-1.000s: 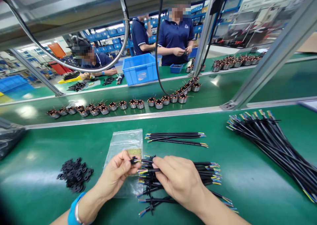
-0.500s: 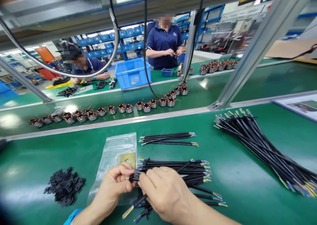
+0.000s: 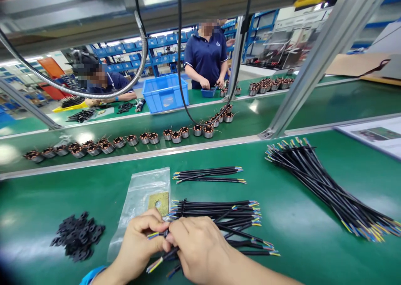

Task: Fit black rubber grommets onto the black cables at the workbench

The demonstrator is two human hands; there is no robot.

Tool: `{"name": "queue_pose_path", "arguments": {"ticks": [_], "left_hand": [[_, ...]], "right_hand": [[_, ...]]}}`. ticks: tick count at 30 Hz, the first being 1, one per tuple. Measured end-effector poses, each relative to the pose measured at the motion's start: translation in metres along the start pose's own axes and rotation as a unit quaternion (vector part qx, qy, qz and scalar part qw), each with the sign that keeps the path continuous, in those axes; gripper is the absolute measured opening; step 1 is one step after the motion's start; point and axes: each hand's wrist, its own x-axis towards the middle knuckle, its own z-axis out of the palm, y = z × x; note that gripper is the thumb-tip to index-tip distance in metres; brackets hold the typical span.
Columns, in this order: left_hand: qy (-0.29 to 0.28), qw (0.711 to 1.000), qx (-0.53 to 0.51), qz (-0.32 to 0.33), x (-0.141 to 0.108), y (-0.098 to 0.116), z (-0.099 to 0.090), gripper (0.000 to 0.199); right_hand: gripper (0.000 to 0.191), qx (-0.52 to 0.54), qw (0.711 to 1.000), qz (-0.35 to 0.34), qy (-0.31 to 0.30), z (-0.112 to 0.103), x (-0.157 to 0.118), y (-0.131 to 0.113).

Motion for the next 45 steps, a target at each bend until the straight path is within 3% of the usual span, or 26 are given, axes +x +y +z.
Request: {"name": "queue_pose_path", "arguments": {"ticks": [5,12,17,20,24,32,36,40,42,45], "left_hand": [[0.001,1.000,-0.018,0.004,0.000,-0.002,-0.002,0.020],[0.008,0.999,0.031,0.030,-0.001,0.003,0.003,0.016],[-0.028,0.998,0.046,0.033,0.005,0.006,-0.006,0.021],[-0.035,0.994,0.091,0.042,0.005,0.005,-0.012,0.011],[-0.054,0.983,0.163,0.064,0.002,0.002,-0.014,0.008],[-0.025,0.967,0.196,0.163,-0.006,-0.007,-0.008,0.014],[-0.040,0.964,0.229,0.129,-0.001,-0.007,-0.009,0.010],[-0.087,0.944,0.304,0.089,0.004,0.011,-0.031,0.033],[-0.109,0.915,0.379,0.082,0.001,0.023,-0.053,0.042],[-0.100,0.860,0.496,0.063,-0.010,0.031,-0.098,0.034]], "right_hand": [[0.015,-0.029,0.999,-0.029,-0.027,-0.013,0.007,0.005],[0.018,-0.061,0.997,-0.045,-0.007,-0.005,0.003,0.008],[0.022,-0.107,0.993,-0.052,0.006,-0.012,0.007,0.009],[0.023,-0.118,0.992,-0.047,-0.003,-0.014,0.008,0.011],[0.019,-0.108,0.993,-0.047,-0.025,-0.013,0.007,0.013],[0.017,-0.131,0.989,-0.065,-0.002,-0.014,0.006,0.014],[0.020,-0.165,0.984,-0.062,-0.006,-0.012,0.007,0.022],[0.021,-0.224,0.971,0.066,-0.044,-0.010,0.006,0.049],[0.021,-0.222,0.961,0.136,-0.093,-0.010,0.007,0.064],[0.019,-0.189,0.958,0.164,-0.140,-0.009,0.010,0.077]]}}
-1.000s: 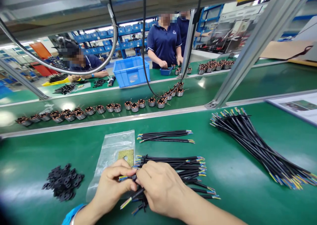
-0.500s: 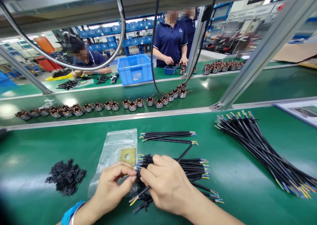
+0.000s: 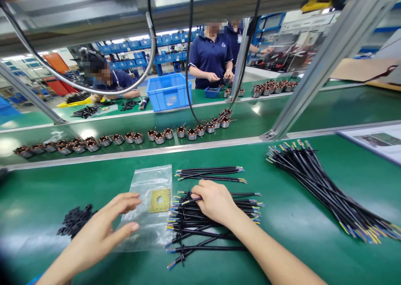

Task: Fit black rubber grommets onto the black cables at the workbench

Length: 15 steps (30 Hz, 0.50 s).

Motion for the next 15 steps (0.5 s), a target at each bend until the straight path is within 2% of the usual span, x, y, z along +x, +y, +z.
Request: {"name": "queue_pose_path", "arguments": {"ticks": [3,6,8,11,15], "left_hand": [[0.029,0.992,0.089,-0.079,-0.027,-0.051,-0.013,0.038],[0.082,0.968,0.191,-0.143,-0.051,-0.105,-0.012,0.050],[0.076,0.960,0.216,-0.159,-0.061,-0.130,-0.009,0.050],[0.074,0.959,0.208,-0.179,-0.064,-0.141,-0.006,0.044],[0.081,0.956,0.201,-0.197,-0.053,-0.131,-0.009,0.032]], "right_hand": [[0.017,0.028,0.999,-0.011,-0.022,-0.001,0.003,0.002],[0.016,0.054,0.998,-0.015,-0.043,-0.004,0.004,0.002],[0.017,0.065,0.996,-0.013,-0.054,-0.007,0.004,0.004],[0.019,0.067,0.996,0.001,-0.060,-0.008,0.004,0.006],[0.027,0.059,0.996,0.017,-0.067,-0.009,0.002,0.006]]}}
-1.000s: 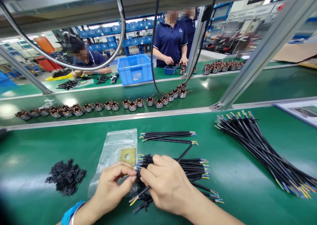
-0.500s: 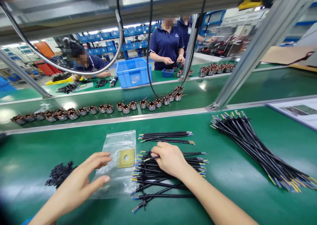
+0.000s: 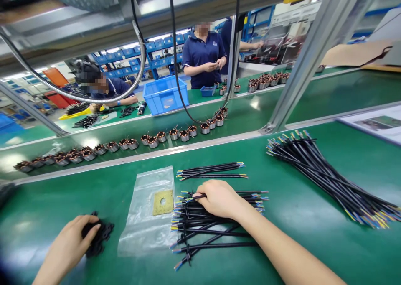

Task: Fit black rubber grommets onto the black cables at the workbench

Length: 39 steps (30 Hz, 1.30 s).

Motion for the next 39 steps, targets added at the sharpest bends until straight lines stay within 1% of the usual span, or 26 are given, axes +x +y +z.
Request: {"name": "queue_pose_path", "arguments": {"ticks": [2,5,7,9,11,13,14,16,18,20,21,22,23,24,26,28,30,32,33,34,35,37,38,39], "left_hand": [[-0.010,1.000,0.002,0.004,0.003,0.006,-0.005,0.026],[-0.022,1.000,0.003,-0.003,0.005,0.013,-0.011,0.021],[-0.020,0.999,-0.004,-0.028,0.005,0.018,-0.015,0.021],[-0.002,0.998,-0.026,-0.064,0.005,0.022,-0.017,0.023],[0.031,0.992,-0.082,-0.087,0.007,0.028,-0.019,0.027],[0.057,0.978,-0.178,-0.088,0.011,0.038,-0.020,0.036],[0.055,0.967,-0.234,-0.084,0.013,0.046,-0.020,0.040],[0.022,0.932,-0.354,-0.081,0.019,0.066,-0.021,0.041],[-0.033,0.876,-0.474,-0.086,0.025,0.091,-0.022,0.037],[-0.084,0.807,-0.577,-0.092,0.033,0.120,-0.023,0.037],[-0.110,0.777,-0.613,-0.092,0.037,0.134,-0.023,0.037],[-0.135,0.753,-0.637,-0.090,0.040,0.146,-0.023,0.038],[-0.153,0.738,-0.652,-0.084,0.043,0.158,-0.023,0.037],[-0.166,0.731,-0.657,-0.075,0.045,0.168,-0.022,0.036],[-0.176,0.735,-0.652,-0.052,0.049,0.182,-0.018,0.031],[-0.174,0.748,-0.639,-0.035,0.050,0.188,-0.012,0.025],[-0.165,0.757,-0.631,-0.032,0.049,0.189,-0.004,0.022],[-0.149,0.771,-0.618,-0.023,0.048,0.185,0.004,0.020],[-0.135,0.789,-0.600,-0.008,0.047,0.183,0.008,0.018],[-0.114,0.814,-0.570,0.016,0.046,0.181,0.011,0.017],[-0.089,0.844,-0.527,0.048,0.044,0.180,0.014,0.015],[-0.034,0.899,-0.415,0.133,0.039,0.180,0.017,0.016],[-0.011,0.917,-0.354,0.181,0.036,0.182,0.018,0.019],[0.002,0.929,-0.292,0.229,0.033,0.185,0.019,0.022]], "right_hand": [[0.030,-0.006,1.000,0.017,0.008,0.000,0.000,0.000],[0.024,-0.003,1.000,0.022,0.015,0.002,0.001,0.000],[0.020,0.007,1.000,0.004,0.004,0.004,0.002,0.000],[0.020,0.018,1.000,-0.012,-0.008,0.005,0.002,0.001],[0.020,0.025,0.999,-0.020,-0.016,0.005,0.002,0.003],[0.021,0.029,0.999,-0.022,-0.019,0.005,0.001,0.003],[0.021,0.031,0.999,-0.022,-0.020,0.004,0.001,0.004],[0.020,0.032,0.999,-0.017,-0.020,0.003,-0.001,0.004],[0.019,0.031,0.999,-0.012,-0.022,0.001,-0.003,0.003],[0.018,0.028,0.999,-0.010,-0.025,0.000,-0.004,0.003],[0.016,0.026,0.999,-0.010,-0.024,0.000,-0.004,0.004],[0.015,0.024,0.999,-0.008,-0.021,-0.001,-0.004,0.004],[0.014,0.021,1.000,-0.006,-0.017,-0.001,-0.003,0.004],[0.013,0.019,1.000,-0.002,-0.011,-0.001,-0.003,0.005],[0.013,0.014,1.000,0.008,-0.002,0.000,-0.002,0.006],[0.013,0.008,1.000,0.017,0.004,0.000,-0.001,0.006],[0.019,-0.002,0.999,0.029,0.024,-0.001,-0.003,0.005],[0.032,-0.019,0.997,0.031,0.072,-0.003,-0.007,0.002],[0.040,-0.030,0.994,0.025,0.102,-0.005,-0.010,0.000],[0.046,-0.039,0.991,0.014,0.131,-0.006,-0.013,-0.003],[0.048,-0.046,0.987,0.002,0.154,-0.008,-0.016,-0.007],[0.043,-0.053,0.981,-0.010,0.187,-0.010,-0.021,-0.014],[0.039,-0.053,0.978,-0.011,0.202,-0.011,-0.022,-0.017],[0.036,-0.050,0.975,-0.011,0.218,-0.010,-0.023,-0.020]]}}
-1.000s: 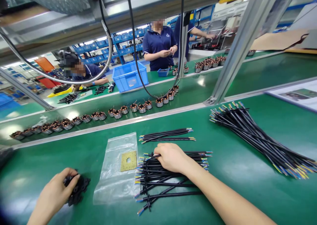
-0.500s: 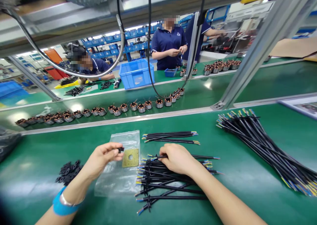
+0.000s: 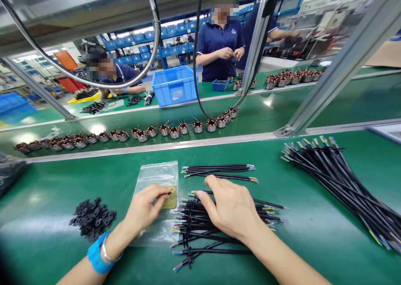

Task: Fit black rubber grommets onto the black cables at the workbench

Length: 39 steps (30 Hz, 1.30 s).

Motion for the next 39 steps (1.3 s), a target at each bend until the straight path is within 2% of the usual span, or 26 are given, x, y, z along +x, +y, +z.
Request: {"name": "queue_pose_path", "arguments": {"ticks": [3,5,7,11,13,14,15,16,18,20,21,23,27,31,39], "left_hand": [[-0.072,0.982,0.154,0.087,-0.003,0.011,0.008,0.026],[-0.105,0.969,0.204,0.094,-0.004,0.016,0.013,0.026],[-0.111,0.968,0.208,0.085,-0.003,0.018,0.015,0.025],[-0.091,0.983,0.140,0.070,0.000,0.016,0.014,0.026],[-0.056,0.997,0.034,0.028,0.000,0.017,0.011,0.027],[-0.033,0.998,-0.048,-0.015,0.000,0.018,0.009,0.025],[-0.012,0.987,-0.144,-0.068,-0.001,0.020,0.007,0.021],[0.004,0.962,-0.243,-0.123,-0.001,0.023,0.006,0.017],[0.016,0.883,-0.420,-0.209,-0.002,0.030,0.004,0.018],[0.015,0.809,-0.534,-0.245,-0.003,0.036,0.004,0.026],[0.014,0.784,-0.567,-0.253,-0.003,0.038,0.004,0.029],[0.012,0.757,-0.600,-0.260,-0.004,0.041,0.005,0.030],[-0.002,0.746,-0.614,-0.259,-0.006,0.039,0.007,0.029],[-0.013,0.747,-0.619,-0.243,-0.007,0.036,0.008,0.027],[-0.015,0.751,-0.621,-0.224,-0.007,0.036,0.006,0.025]], "right_hand": [[0.031,0.023,0.998,-0.006,0.049,0.004,-0.001,-0.006],[0.029,0.041,0.997,-0.013,0.071,0.008,-0.001,-0.008],[0.028,0.047,0.995,-0.023,0.079,0.011,-0.002,-0.010],[0.019,0.065,0.993,-0.064,0.071,0.015,-0.003,-0.013],[0.015,0.080,0.991,-0.085,0.064,0.016,-0.005,-0.015],[0.015,0.086,0.990,-0.097,0.062,0.017,-0.006,-0.017],[0.016,0.091,0.987,-0.113,0.062,0.018,-0.007,-0.019],[0.018,0.096,0.985,-0.129,0.064,0.019,-0.008,-0.021],[0.022,0.105,0.980,-0.155,0.071,0.022,-0.009,-0.026],[0.022,0.114,0.977,-0.163,0.079,0.026,-0.010,-0.030],[0.022,0.116,0.976,-0.162,0.082,0.027,-0.010,-0.031],[0.021,0.118,0.977,-0.155,0.089,0.028,-0.010,-0.032],[0.020,0.121,0.976,-0.152,0.100,0.028,-0.009,-0.031],[0.022,0.136,0.969,-0.166,0.119,0.027,-0.010,-0.031],[0.018,0.148,0.973,-0.148,0.092,0.024,-0.009,-0.031]]}}
